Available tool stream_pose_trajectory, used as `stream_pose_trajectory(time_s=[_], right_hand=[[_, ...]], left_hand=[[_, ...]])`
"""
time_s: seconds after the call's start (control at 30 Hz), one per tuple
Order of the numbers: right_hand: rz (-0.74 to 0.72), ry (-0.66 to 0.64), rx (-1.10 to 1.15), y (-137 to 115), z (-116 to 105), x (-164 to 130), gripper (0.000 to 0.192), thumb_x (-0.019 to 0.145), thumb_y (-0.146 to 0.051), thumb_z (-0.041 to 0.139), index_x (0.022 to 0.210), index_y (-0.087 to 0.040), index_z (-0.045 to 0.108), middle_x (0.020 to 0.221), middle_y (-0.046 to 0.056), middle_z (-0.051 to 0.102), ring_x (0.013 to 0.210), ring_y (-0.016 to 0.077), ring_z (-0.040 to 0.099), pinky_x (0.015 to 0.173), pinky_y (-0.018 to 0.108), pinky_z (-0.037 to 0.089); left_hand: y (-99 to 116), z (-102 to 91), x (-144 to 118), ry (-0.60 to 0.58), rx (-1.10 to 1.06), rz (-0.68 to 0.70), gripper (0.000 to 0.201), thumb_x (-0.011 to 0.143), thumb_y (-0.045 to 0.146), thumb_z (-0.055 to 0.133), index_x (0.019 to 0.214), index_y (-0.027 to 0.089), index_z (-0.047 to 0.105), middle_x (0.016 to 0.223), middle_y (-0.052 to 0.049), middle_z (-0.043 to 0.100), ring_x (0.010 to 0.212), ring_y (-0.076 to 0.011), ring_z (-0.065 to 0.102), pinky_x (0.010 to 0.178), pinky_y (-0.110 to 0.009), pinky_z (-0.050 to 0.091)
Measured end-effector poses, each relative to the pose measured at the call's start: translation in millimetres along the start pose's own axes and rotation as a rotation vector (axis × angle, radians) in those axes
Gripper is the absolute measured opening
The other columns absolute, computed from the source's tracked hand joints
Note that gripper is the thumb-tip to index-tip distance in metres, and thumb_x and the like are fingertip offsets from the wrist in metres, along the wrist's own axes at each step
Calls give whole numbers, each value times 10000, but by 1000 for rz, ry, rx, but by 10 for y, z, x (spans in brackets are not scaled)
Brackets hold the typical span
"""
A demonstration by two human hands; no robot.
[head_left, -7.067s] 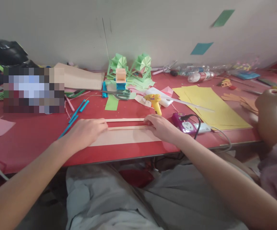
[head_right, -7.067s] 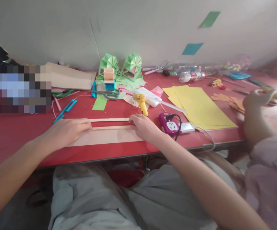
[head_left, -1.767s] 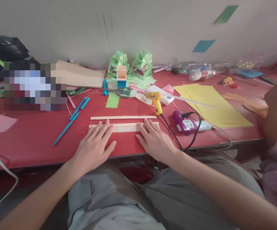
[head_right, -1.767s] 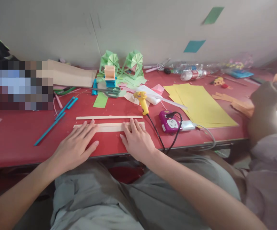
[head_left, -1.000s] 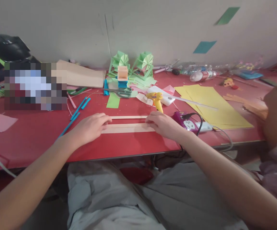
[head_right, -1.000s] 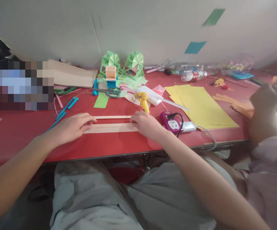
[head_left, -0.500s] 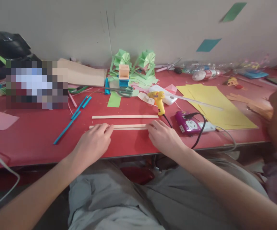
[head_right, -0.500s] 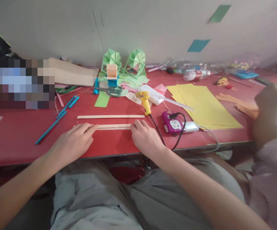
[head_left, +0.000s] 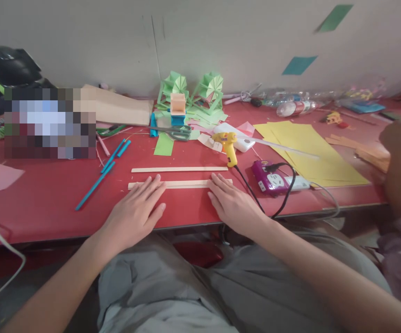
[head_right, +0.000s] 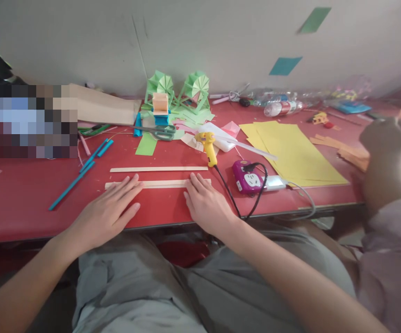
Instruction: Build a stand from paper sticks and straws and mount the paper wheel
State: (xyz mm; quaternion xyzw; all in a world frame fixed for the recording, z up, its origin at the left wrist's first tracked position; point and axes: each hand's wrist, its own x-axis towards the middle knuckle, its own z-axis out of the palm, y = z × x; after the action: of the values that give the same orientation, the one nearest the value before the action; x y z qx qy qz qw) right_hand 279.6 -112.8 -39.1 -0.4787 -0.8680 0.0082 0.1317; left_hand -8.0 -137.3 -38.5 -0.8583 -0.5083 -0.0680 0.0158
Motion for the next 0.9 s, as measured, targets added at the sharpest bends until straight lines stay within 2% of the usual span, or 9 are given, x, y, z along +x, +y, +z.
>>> stream_pose_trajectory(time_s=[0.1,0.17,0.23,0.3,0.43,0.6,0.73,0.9], right_hand=[[23,61,19,84,-37,14,359,1018,-209,392,1200,-165,698,1360,140,644,1210,269,647,985,416,578],[43,82,-6,106,-50,29,318,1009,-219,432,1128,-174,723,1280,134,682,1112,273,682,847,394,622],[32,83,-32,117,-53,50,294,1000,-204,452,1086,-172,732,1211,133,702,1052,277,685,780,386,616],[11,78,-40,135,-51,83,287,991,-162,454,1038,-170,737,1147,126,714,1011,272,679,801,391,593],[-16,65,43,231,-62,187,276,975,-114,450,929,-160,719,1036,125,711,966,256,659,872,390,538],[-50,-20,261,394,-122,355,184,916,-97,509,992,-144,670,970,121,672,931,247,628,861,389,510],[12,-128,337,451,-187,461,108,855,-98,560,883,-173,632,933,94,660,873,222,614,823,369,493],[135,-246,537,477,-225,516,41,862,-178,566,843,-189,602,834,40,678,752,171,604,720,309,474]], left_hand=[[-56,-42,50,4,20,8,480,1028,310,338,1442,153,524,1554,-104,454,1425,-286,451,1143,-486,418],[-109,-66,107,1,37,23,464,986,181,350,1384,170,588,1513,-94,513,1356,-291,532,1084,-479,472],[-169,-99,177,-8,38,46,515,909,58,349,1307,186,649,1438,-93,595,1257,-293,609,1011,-466,512],[-224,-145,249,-23,10,74,521,867,16,351,1215,189,697,1315,-97,673,1133,-285,663,942,-445,530],[-315,-245,374,-71,-144,85,366,928,99,373,1031,194,712,1134,-83,710,1014,-247,674,855,-373,526],[-441,-323,526,-203,-360,13,223,955,264,466,1093,222,637,1128,-62,703,1024,-226,650,855,-341,486],[-505,-379,645,-349,-380,7,181,914,220,464,942,218,643,992,-38,716,905,-203,651,782,-320,455],[-556,-432,680,-421,-418,-34,214,892,258,483,964,219,681,978,-36,728,883,-200,659,754,-299,453]])
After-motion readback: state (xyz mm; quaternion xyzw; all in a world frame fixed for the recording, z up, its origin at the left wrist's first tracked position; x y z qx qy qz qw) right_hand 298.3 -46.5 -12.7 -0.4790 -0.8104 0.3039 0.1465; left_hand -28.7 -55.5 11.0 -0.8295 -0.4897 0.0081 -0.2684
